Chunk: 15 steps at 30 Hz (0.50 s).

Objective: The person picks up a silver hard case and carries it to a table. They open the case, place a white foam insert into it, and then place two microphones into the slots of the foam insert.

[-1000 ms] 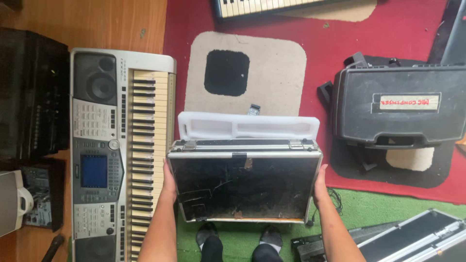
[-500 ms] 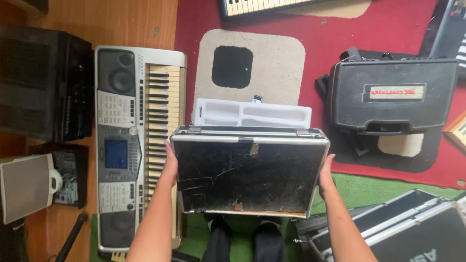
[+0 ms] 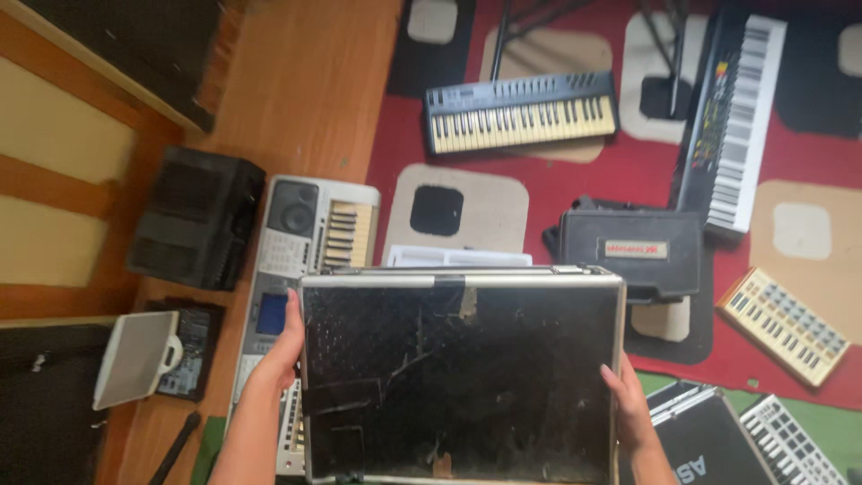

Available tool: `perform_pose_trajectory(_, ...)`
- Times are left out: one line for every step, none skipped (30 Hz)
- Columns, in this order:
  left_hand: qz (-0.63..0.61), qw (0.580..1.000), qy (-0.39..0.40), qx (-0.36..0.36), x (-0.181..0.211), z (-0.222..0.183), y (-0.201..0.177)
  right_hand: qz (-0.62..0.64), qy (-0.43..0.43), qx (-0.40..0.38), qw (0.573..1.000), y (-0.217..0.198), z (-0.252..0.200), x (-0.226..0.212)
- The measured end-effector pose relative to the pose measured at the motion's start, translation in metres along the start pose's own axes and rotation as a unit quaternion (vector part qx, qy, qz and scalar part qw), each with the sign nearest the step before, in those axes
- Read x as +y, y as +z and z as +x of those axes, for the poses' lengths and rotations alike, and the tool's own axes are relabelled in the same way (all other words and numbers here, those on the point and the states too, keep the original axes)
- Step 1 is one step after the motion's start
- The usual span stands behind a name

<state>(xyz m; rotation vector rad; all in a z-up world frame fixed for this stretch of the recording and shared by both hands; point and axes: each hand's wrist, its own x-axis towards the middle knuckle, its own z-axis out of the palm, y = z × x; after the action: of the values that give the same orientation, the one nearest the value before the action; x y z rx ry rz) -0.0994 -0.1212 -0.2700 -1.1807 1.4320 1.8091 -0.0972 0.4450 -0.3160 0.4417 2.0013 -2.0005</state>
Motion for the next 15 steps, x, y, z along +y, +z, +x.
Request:
perform_pose_trajectory(0.019, 1.000, 0.001, 0.021, 0.006, -0.026, -0.002, -0.014, -0.012, 0.010, 1.000, -0.001, -0.017, -0.010)
perform_pose_trajectory(0.038, 0.998, 0.002, 0.043, 0.010, -0.052, -0.004, -0.028, -0.023, 0.021, 0.999, -0.001, -0.031, -0.020)
perform_pose_trajectory(0.053, 0.996, 0.004, 0.065, 0.014, -0.074, -0.005, -0.045, -0.037, 0.030, 0.998, -0.001, -0.039, -0.034)
perform_pose_trajectory(0.051, 0.997, 0.028, 0.056, 0.019, -0.094, -0.009, -0.022, -0.030, 0.027, 0.999, 0.000, -0.046, -0.049)
perform_pose_trajectory(0.052, 0.996, 0.049, 0.044, 0.016, -0.114, -0.010, -0.001, -0.021, 0.027, 0.999, -0.003, -0.059, -0.064)
perform_pose_trajectory(0.052, 0.996, 0.070, 0.032, 0.012, -0.133, -0.011, 0.020, -0.013, 0.027, 0.999, -0.004, -0.071, -0.080)
perform_pose_trajectory(0.045, 0.995, 0.083, 0.031, 0.015, -0.149, -0.017, 0.012, -0.017, 0.031, 0.999, -0.001, -0.080, -0.096)
perform_pose_trajectory(0.037, 0.994, 0.095, 0.030, 0.016, -0.165, -0.022, 0.004, -0.020, 0.035, 0.999, 0.001, -0.090, -0.114)
perform_pose_trajectory(0.033, 0.993, 0.107, 0.029, 0.013, -0.182, -0.025, -0.003, -0.023, 0.040, 0.999, 0.002, -0.103, -0.130)
perform_pose_trajectory(0.002, 0.988, 0.157, -0.001, 0.011, -0.198, -0.027, -0.003, -0.002, 0.052, 0.999, 0.002, -0.114, -0.147)
perform_pose_trajectory(-0.031, 0.978, 0.202, -0.032, 0.005, -0.215, -0.028, -0.006, 0.021, 0.064, 0.998, 0.000, -0.126, -0.164)
perform_pose_trajectory(-0.064, 0.965, 0.246, -0.063, 0.001, -0.230, -0.029, -0.009, 0.045, 0.076, 0.996, -0.002, -0.135, -0.180)
perform_pose_trajectory(-0.085, 0.958, 0.263, -0.080, -0.008, -0.246, -0.030, 0.035, 0.065, 0.066, 0.995, -0.004, -0.150, -0.191)
perform_pose_trajectory(-0.106, 0.949, 0.280, -0.096, -0.015, -0.260, -0.031, 0.079, 0.085, 0.055, 0.992, -0.006, -0.163, -0.199)
perform_pose_trajectory(-0.128, 0.940, 0.296, -0.109, -0.021, -0.275, -0.029, 0.123, 0.106, 0.042, 0.986, -0.009, -0.173, -0.206)
